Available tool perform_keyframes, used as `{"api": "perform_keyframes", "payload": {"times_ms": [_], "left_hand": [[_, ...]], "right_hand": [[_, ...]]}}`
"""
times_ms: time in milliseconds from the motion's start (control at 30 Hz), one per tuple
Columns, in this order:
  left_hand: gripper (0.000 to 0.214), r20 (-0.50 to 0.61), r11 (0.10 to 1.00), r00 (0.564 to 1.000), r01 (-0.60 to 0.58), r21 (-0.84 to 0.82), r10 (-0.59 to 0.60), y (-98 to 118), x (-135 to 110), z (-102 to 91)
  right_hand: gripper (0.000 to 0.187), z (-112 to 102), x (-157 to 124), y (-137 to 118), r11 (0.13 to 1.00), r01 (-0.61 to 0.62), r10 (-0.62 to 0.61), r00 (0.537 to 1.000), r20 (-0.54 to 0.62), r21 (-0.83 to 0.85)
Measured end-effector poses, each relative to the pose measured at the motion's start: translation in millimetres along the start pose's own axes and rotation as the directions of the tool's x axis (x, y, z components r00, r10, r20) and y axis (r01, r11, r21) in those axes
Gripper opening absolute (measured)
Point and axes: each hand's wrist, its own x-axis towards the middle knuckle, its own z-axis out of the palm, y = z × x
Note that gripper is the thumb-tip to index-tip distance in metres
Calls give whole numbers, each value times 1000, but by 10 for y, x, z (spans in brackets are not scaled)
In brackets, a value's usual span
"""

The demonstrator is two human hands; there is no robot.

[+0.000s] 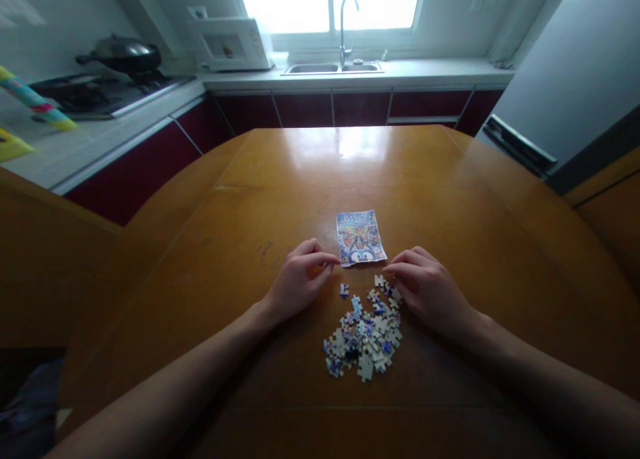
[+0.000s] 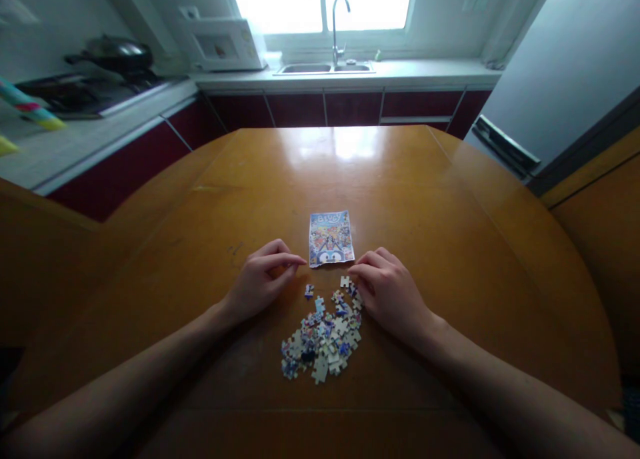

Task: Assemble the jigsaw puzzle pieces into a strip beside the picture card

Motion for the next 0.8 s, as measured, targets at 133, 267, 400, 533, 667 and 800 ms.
{"api": "perform_keyframes", "payload": {"times_ms": [133, 267, 400, 533, 667, 800], "left_hand": [[16, -1, 1000, 1000, -14, 2, 14, 0, 2, 1], [16, 3, 1000, 1000, -14, 4, 14, -32, -7, 14], [16, 14, 999, 999, -35, 6, 35, -27, -11, 11], [16, 105, 987, 982, -160, 6, 158, 64, -7, -16], [17, 219, 973, 948, -231, -27, 231, 176, -15, -46], [13, 305, 970, 923, -242, -14, 235, 260, -64, -68]], "right_hand": [[10, 22, 19, -5, 1000, -17, 18, 999, 50, -8], [11, 60, 29, -15, 999, -49, 50, 996, 73, -17], [22, 41, 48, 9, 994, -110, 109, 993, 49, 7], [17, 57, 82, 88, 984, -179, 179, 984, 17, 17], [14, 36, 117, 155, 977, -213, 213, 975, -66, 1], [14, -174, 90, 114, 990, -139, 139, 990, -11, -10]]}}
